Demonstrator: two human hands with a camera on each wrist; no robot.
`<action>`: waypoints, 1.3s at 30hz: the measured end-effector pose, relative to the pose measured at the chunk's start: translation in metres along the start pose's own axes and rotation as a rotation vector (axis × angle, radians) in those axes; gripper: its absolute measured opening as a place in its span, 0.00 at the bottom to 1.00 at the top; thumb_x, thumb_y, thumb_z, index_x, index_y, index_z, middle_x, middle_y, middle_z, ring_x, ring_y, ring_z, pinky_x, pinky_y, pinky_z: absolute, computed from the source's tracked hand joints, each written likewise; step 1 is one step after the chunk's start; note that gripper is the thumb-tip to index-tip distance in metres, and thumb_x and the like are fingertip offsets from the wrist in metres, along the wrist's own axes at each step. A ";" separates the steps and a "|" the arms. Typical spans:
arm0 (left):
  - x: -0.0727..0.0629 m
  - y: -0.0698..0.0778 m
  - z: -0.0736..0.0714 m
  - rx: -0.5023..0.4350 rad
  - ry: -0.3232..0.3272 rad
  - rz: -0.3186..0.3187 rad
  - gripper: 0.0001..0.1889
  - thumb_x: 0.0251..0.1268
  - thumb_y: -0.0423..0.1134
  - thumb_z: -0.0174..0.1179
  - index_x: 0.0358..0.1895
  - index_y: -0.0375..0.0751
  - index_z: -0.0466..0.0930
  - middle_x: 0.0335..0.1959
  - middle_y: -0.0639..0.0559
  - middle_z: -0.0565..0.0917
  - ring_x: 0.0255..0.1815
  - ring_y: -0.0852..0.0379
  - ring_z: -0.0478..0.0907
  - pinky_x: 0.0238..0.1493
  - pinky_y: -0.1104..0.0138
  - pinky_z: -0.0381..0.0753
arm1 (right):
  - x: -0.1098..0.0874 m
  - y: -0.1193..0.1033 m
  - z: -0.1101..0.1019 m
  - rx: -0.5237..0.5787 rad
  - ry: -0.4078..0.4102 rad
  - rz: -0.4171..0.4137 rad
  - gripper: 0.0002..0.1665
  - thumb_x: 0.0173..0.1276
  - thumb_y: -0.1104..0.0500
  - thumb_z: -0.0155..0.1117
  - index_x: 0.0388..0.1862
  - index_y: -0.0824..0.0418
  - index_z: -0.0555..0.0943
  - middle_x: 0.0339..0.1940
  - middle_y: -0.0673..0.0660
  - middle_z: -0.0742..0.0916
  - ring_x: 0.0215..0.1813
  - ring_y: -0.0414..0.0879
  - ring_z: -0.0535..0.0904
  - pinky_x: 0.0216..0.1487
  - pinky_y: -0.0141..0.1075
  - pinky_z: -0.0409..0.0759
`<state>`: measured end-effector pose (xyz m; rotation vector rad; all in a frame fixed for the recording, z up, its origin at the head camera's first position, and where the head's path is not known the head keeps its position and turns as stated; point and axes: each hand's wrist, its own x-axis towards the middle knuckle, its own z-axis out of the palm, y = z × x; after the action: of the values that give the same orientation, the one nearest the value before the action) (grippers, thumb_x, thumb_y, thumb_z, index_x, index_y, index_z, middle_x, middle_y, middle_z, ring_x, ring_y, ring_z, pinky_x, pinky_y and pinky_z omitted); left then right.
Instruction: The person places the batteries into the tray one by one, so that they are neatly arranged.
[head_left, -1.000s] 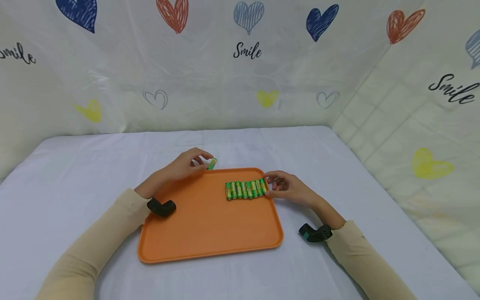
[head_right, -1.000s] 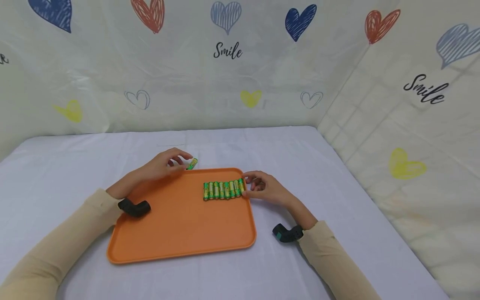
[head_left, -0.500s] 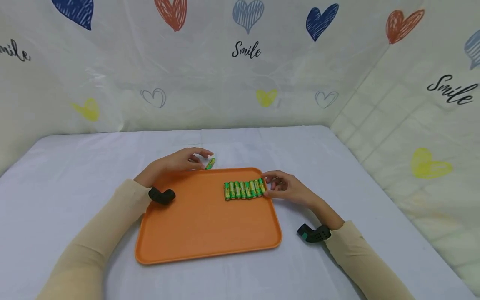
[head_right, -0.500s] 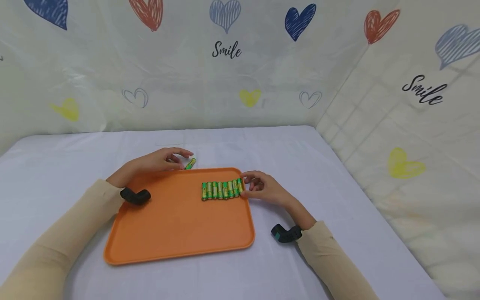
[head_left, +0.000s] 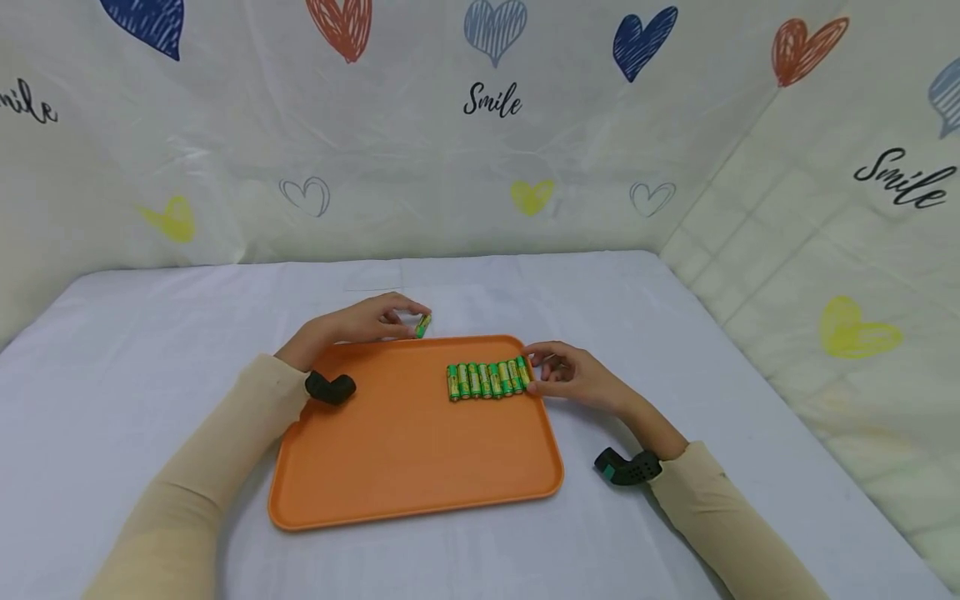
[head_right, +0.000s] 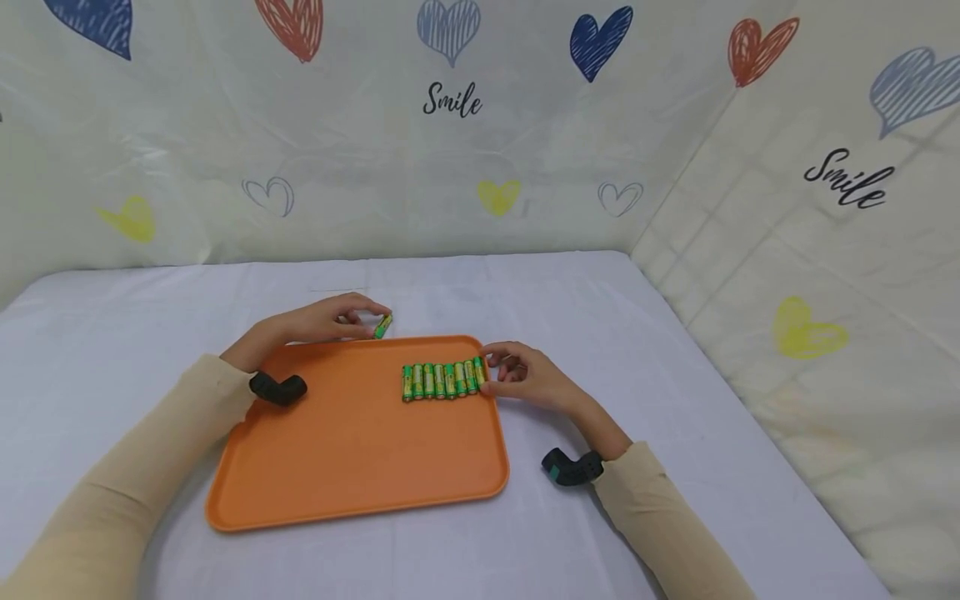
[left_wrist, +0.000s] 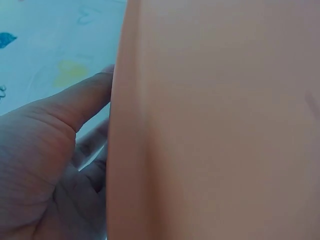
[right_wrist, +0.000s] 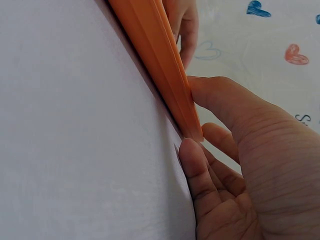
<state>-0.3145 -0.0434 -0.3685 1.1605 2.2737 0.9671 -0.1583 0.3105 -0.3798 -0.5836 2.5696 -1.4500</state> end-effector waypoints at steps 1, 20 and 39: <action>0.000 -0.001 0.001 -0.002 0.007 0.001 0.24 0.71 0.38 0.58 0.69 0.40 0.70 0.66 0.39 0.68 0.61 0.40 0.72 0.62 0.49 0.72 | 0.000 0.000 0.000 0.000 0.000 0.001 0.30 0.62 0.65 0.70 0.63 0.67 0.74 0.48 0.63 0.78 0.41 0.45 0.73 0.41 0.30 0.75; 0.001 0.002 0.007 0.033 0.121 -0.042 0.27 0.66 0.37 0.64 0.67 0.39 0.71 0.63 0.44 0.74 0.50 0.47 0.76 0.55 0.56 0.76 | 0.001 -0.002 0.002 -0.004 0.011 0.027 0.30 0.62 0.64 0.71 0.64 0.65 0.74 0.48 0.61 0.78 0.41 0.46 0.73 0.40 0.29 0.75; -0.005 -0.002 0.012 -0.126 0.293 0.078 0.29 0.61 0.36 0.68 0.65 0.33 0.72 0.49 0.37 0.79 0.40 0.52 0.81 0.44 0.70 0.81 | 0.001 -0.003 0.001 -0.024 0.009 0.027 0.31 0.62 0.64 0.71 0.64 0.64 0.74 0.49 0.61 0.79 0.41 0.45 0.74 0.40 0.30 0.75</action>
<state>-0.3048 -0.0438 -0.3781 1.1223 2.3608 1.3692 -0.1583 0.3075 -0.3778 -0.5449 2.5951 -1.4191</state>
